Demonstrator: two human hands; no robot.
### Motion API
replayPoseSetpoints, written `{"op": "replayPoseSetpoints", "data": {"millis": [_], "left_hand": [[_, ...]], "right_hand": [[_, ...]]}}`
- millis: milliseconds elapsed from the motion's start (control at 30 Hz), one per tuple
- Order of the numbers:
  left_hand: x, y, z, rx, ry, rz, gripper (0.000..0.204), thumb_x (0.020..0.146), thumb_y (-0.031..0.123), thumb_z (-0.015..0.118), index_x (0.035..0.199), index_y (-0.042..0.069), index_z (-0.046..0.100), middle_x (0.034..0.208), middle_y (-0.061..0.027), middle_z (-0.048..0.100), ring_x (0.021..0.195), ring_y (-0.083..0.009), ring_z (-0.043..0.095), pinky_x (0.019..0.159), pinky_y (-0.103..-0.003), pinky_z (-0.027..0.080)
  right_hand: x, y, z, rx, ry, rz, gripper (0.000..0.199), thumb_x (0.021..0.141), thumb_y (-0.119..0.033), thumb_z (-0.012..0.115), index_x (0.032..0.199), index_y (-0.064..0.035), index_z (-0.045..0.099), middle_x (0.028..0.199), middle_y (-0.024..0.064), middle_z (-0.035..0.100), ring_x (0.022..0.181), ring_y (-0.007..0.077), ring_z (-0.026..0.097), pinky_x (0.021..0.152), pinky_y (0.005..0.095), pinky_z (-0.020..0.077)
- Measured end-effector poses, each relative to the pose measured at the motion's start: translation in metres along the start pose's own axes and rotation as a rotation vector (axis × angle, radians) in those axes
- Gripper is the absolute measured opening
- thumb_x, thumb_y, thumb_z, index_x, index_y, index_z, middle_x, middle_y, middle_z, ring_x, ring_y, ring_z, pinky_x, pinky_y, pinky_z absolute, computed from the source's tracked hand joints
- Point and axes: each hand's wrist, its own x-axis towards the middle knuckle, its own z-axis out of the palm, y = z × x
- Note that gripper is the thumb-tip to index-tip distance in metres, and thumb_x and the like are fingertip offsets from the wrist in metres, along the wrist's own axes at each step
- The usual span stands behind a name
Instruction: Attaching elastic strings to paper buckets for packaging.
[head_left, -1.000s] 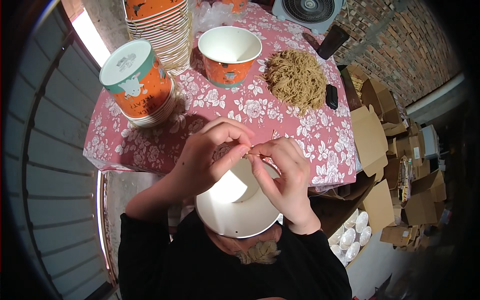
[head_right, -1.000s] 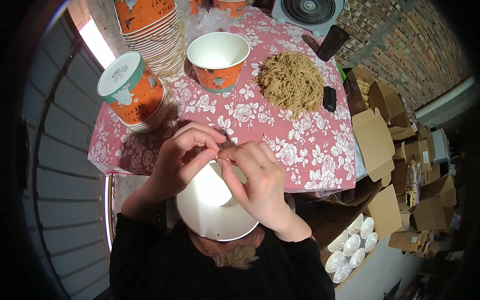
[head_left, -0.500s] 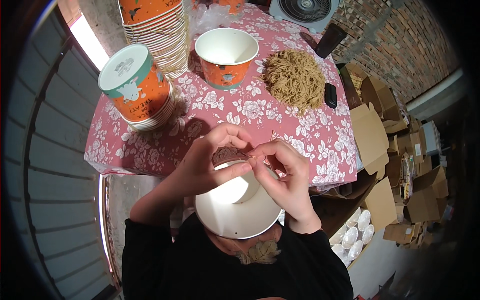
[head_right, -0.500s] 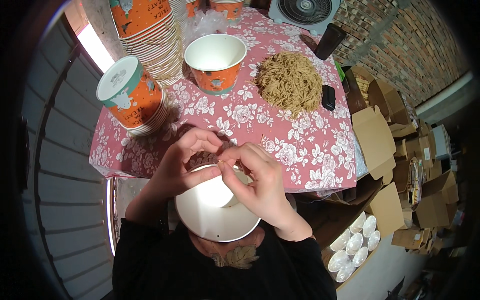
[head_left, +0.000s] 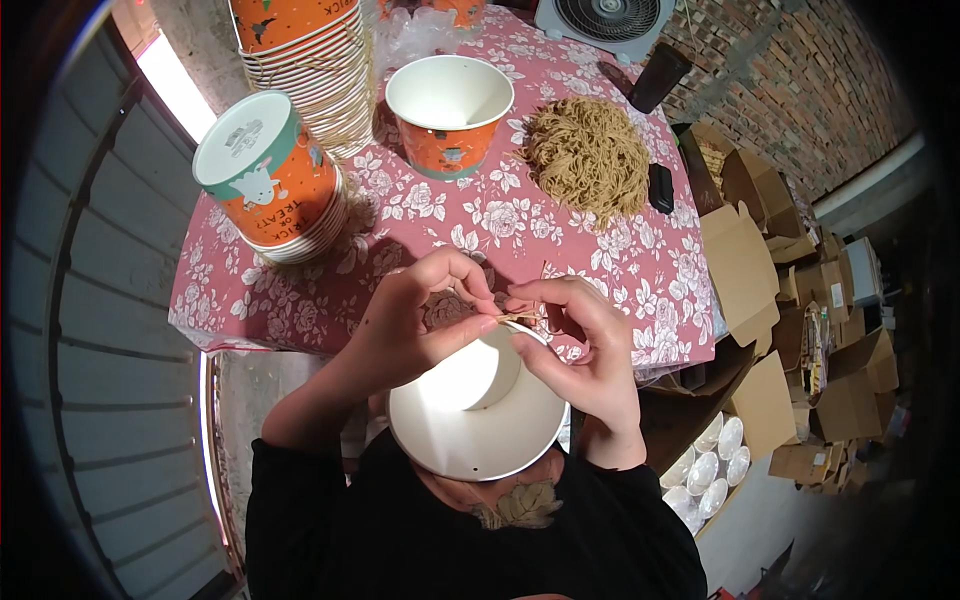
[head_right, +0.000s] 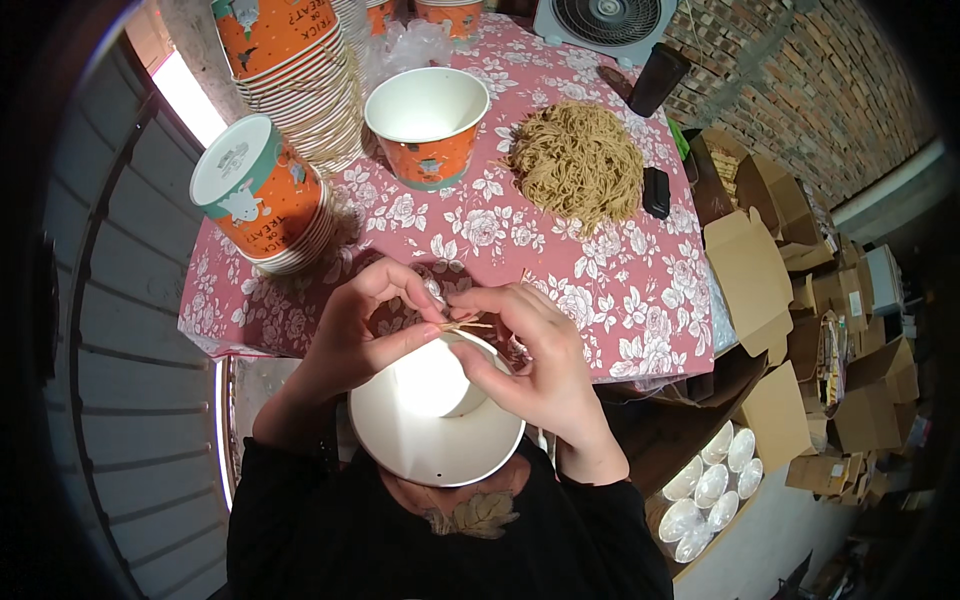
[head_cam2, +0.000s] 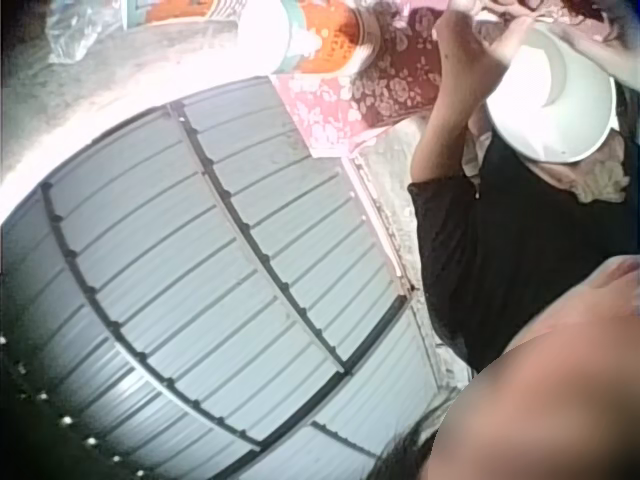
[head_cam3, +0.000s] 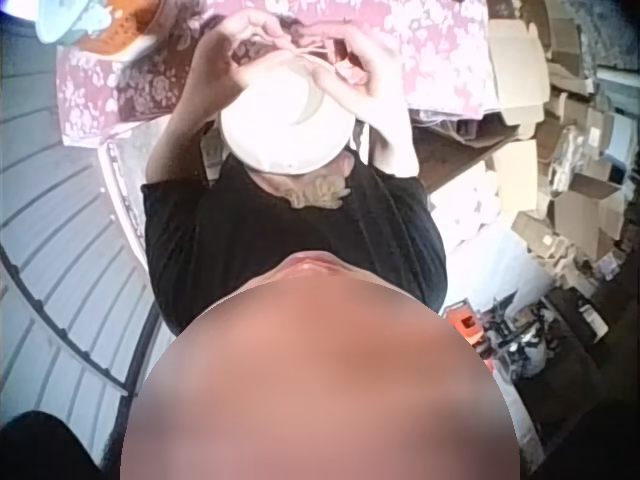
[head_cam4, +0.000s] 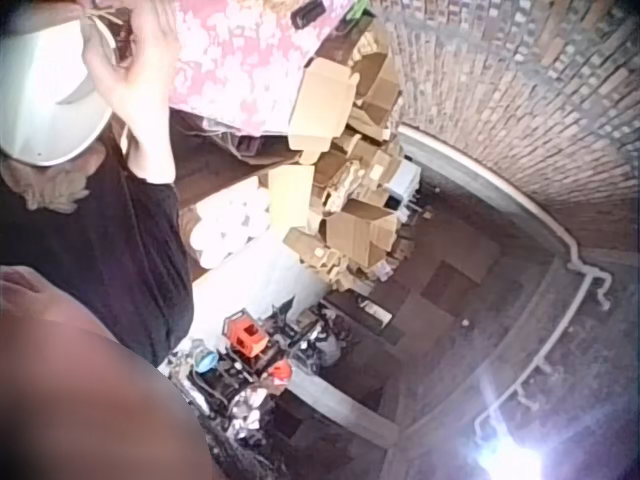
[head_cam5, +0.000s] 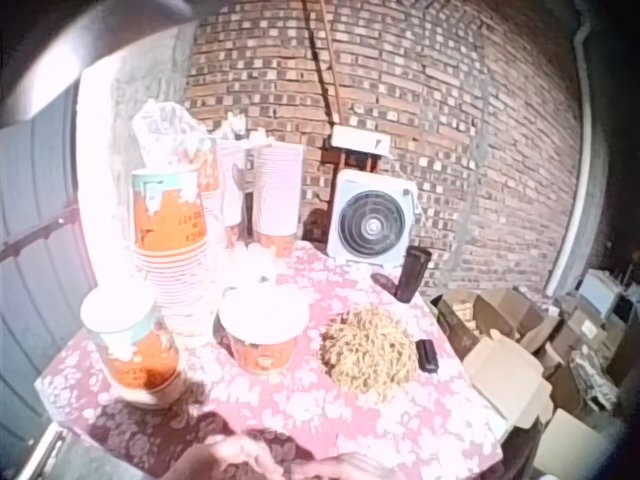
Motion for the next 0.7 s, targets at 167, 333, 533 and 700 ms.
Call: {"op": "replayPoseSetpoints", "data": {"millis": [167,333,533,700], "left_hand": [[0.000,-0.005,0.000,-0.005,0.002,0.049,0.025,0.086,-0.002,0.077,0.102,0.001,0.058,0.094,-0.0069,0.067,0.092,-0.0149,0.068,0.084,-0.030,0.052],[0.000,-0.008,0.000,0.023,0.013,0.073,0.024,0.084,-0.003,0.076,0.098,0.003,0.057,0.091,-0.0069,0.067,0.088,-0.0141,0.068,0.079,-0.029,0.050],[-0.001,-0.007,0.002,0.046,0.012,0.096,0.025,0.086,-0.003,0.075,0.096,0.004,0.053,0.088,-0.0065,0.066,0.086,-0.0139,0.067,0.078,-0.029,0.049],[-0.002,-0.012,0.002,-0.001,0.007,0.080,0.027,0.087,-0.004,0.074,0.096,0.004,0.050,0.088,-0.0073,0.066,0.087,-0.0145,0.067,0.080,-0.029,0.050]], "right_hand": [[-0.001,0.012,-0.004,-0.148,-0.061,-0.071,0.019,0.081,-0.005,0.080,0.099,-0.0026,0.075,0.088,0.0081,0.070,0.082,0.0252,0.063,0.072,0.0358,0.0511],[0.001,0.010,-0.006,-0.218,-0.067,-0.131,0.015,0.078,-0.005,0.080,0.091,-0.0043,0.074,0.085,0.0062,0.068,0.079,0.0250,0.062,0.068,0.0357,0.0502],[0.001,0.013,-0.007,-0.325,-0.042,-0.181,0.014,0.073,-0.006,0.079,0.083,-0.0050,0.069,0.080,0.0052,0.064,0.077,0.0252,0.061,0.065,0.0364,0.0499],[-0.001,0.015,-0.011,-0.333,-0.017,-0.166,0.015,0.073,-0.007,0.080,0.083,-0.0046,0.069,0.080,0.0057,0.064,0.076,0.0252,0.061,0.064,0.0366,0.0497]]}}
